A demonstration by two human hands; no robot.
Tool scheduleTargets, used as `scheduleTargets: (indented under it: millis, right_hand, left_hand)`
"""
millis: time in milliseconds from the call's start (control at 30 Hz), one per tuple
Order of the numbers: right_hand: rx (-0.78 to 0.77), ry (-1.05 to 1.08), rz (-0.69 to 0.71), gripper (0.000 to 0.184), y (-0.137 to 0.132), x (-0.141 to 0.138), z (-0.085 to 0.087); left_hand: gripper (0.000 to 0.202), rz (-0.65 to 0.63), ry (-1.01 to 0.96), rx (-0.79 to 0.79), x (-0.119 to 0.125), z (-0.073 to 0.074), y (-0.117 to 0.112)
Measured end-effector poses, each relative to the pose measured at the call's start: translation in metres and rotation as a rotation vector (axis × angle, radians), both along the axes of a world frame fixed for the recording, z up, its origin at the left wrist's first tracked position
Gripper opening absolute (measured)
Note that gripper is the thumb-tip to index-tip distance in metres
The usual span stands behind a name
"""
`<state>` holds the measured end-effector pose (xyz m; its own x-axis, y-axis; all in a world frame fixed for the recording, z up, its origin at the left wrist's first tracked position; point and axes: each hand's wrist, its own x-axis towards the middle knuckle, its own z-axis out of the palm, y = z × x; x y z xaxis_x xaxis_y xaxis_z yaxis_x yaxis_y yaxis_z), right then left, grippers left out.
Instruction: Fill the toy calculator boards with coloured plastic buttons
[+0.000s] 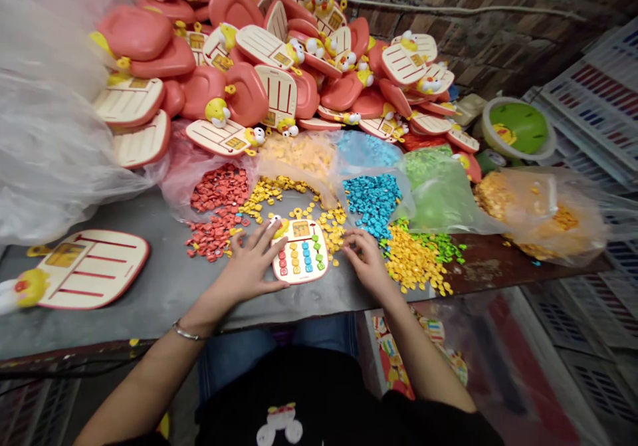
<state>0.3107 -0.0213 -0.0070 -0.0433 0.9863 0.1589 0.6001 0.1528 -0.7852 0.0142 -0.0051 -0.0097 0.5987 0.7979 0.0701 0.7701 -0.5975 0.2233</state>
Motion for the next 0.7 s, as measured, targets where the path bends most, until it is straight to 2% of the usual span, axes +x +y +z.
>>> scheduleTargets:
  millis: [200,400,467,600,700]
  right_hand:
    - [-0.1,0.024,-0.082,0.015,-0.044,-0.002,-0.013]
    - [0.021,-0.291,-0.264,0.017,-0.057,-0.013,-0.018]
    - [0.061,-0.293,-0.285,0.016,-0.06,-0.012,-0.016]
    - [0.136,-0.152,-0.131,0.013,-0.062,-0.002,-0.013]
    - [0.14,-0.152,0.024,0.015,-0.06,0.005,-0.013]
  left_hand:
    - [0.081,-0.001,-0.007,-0.013,0.001,0.001,0.0]
    - [0.078,-0.006,0.022,0.001,0.001,0.001,0.0]
    - [0.078,-0.004,0.021,0.001,0.001,0.001,0.0]
    - [0.077,-0.003,0.013,0.003,0.001,0.002,0.0]
    - [0.078,-0.004,0.008,0.0,0.001,0.002,0.0]
